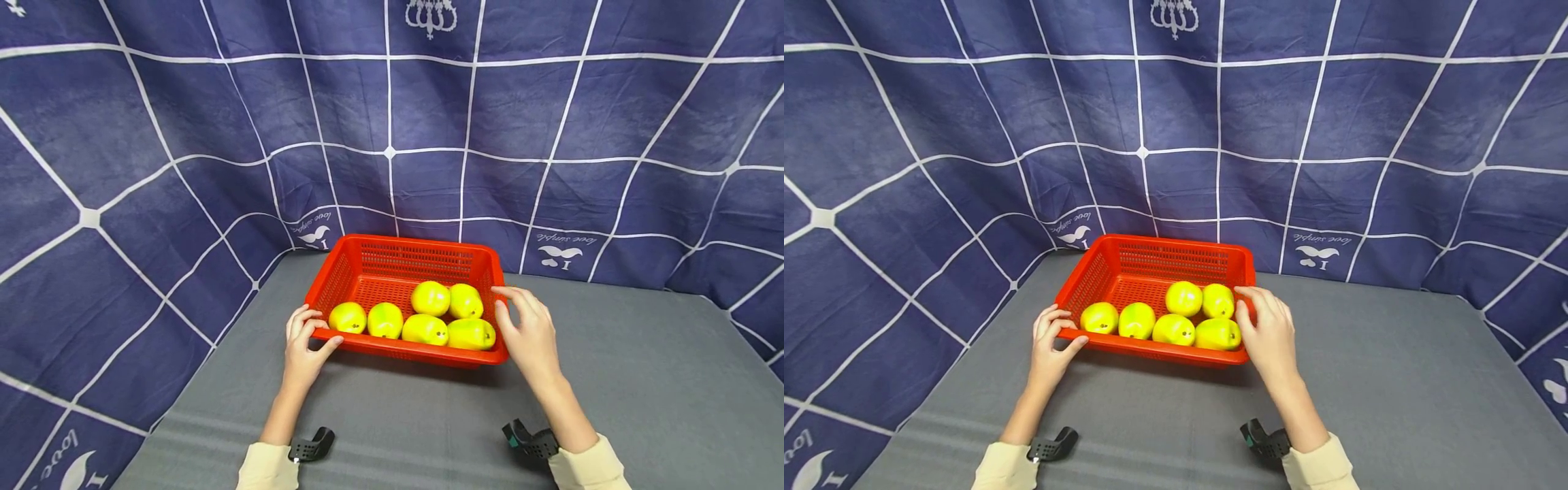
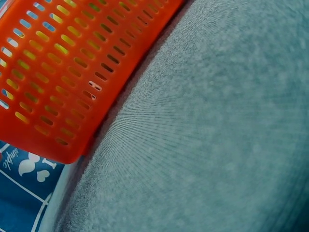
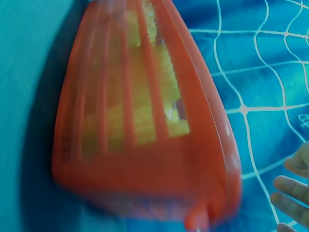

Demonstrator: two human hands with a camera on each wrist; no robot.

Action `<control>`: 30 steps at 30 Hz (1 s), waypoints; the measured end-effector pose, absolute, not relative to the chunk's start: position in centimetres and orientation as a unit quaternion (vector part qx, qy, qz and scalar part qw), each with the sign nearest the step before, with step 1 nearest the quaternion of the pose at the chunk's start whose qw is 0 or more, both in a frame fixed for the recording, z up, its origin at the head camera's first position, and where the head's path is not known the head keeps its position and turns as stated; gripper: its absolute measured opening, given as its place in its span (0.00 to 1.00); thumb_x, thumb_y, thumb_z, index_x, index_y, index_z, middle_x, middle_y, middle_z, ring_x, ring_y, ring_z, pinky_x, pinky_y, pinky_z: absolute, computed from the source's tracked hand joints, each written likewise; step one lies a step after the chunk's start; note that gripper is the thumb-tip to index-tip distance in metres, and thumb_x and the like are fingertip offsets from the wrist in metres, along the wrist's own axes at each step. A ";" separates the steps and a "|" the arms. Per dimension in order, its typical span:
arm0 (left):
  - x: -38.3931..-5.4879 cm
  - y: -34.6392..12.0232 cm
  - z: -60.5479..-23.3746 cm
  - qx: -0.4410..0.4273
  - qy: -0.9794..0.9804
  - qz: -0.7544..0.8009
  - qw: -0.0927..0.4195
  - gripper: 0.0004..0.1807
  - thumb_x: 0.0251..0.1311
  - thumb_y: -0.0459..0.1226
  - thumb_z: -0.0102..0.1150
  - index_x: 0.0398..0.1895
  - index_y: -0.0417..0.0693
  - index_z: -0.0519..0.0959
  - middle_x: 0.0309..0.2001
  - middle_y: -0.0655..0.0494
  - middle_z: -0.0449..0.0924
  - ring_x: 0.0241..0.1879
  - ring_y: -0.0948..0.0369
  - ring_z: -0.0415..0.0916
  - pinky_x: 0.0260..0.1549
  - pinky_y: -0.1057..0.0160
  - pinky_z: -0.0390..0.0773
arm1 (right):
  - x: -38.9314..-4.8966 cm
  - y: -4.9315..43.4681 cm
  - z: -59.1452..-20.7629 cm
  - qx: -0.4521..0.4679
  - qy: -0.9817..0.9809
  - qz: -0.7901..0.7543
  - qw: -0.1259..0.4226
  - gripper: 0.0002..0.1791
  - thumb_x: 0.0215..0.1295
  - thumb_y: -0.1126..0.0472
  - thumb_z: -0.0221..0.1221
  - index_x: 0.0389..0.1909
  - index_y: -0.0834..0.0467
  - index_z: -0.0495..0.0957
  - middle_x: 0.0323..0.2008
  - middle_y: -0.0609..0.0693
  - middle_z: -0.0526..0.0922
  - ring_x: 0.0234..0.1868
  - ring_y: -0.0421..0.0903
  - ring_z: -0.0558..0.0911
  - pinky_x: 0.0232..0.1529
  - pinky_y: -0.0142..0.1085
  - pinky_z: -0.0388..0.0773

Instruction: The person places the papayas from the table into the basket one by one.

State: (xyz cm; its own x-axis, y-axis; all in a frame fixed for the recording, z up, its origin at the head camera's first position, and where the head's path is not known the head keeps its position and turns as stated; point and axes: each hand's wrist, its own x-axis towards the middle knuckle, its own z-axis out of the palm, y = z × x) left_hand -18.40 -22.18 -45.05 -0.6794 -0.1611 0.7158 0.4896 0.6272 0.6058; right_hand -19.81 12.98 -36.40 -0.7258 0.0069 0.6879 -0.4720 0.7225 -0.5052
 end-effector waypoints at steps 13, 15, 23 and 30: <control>-18.6 -22.2 -44.9 -0.103 -0.812 -0.421 0.391 0.17 0.37 0.41 0.72 0.25 0.44 0.74 0.44 0.46 0.72 0.62 0.50 0.57 0.60 0.52 0.53 | -16.2 22.8 -36.1 0.063 -0.897 0.226 0.373 0.18 0.58 0.62 0.55 0.50 0.58 0.74 0.48 0.60 0.76 0.47 0.61 0.72 0.52 0.53 0.59; -18.6 -22.2 -44.9 -0.101 -0.812 -0.423 0.389 0.17 0.37 0.41 0.72 0.26 0.44 0.74 0.44 0.46 0.72 0.62 0.50 0.56 0.61 0.51 0.53 | -16.0 24.2 -36.1 0.044 -0.918 0.205 0.336 0.23 0.60 0.57 0.54 0.57 0.55 0.69 0.55 0.60 0.72 0.51 0.63 0.69 0.57 0.56 0.56; -18.7 -22.4 -45.1 -0.106 -0.812 -0.420 0.393 0.17 0.37 0.42 0.72 0.25 0.44 0.74 0.44 0.45 0.72 0.61 0.50 0.57 0.62 0.57 0.53 | -15.9 28.1 -36.6 0.023 -0.988 0.127 0.083 0.45 0.58 0.32 0.47 0.70 0.43 0.37 0.71 0.59 0.34 0.62 0.79 0.37 0.43 0.79 0.30; -18.7 -22.6 -45.0 -0.105 -0.817 -0.415 0.385 0.16 0.39 0.42 0.71 0.26 0.45 0.74 0.45 0.45 0.72 0.61 0.50 0.57 0.60 0.50 0.53 | -15.9 28.5 -37.3 0.024 -0.991 0.123 0.041 0.47 0.56 0.30 0.46 0.70 0.40 0.34 0.71 0.59 0.32 0.59 0.83 0.37 0.36 0.80 0.28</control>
State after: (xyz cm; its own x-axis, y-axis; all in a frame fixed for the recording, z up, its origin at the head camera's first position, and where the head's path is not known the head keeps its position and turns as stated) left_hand -18.73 -22.60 -45.01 -0.6812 -0.1479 0.7170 0.4917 0.6332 0.5977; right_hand -15.87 28.52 -37.32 -0.9956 -0.0366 0.0864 -0.0567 0.9684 -0.2429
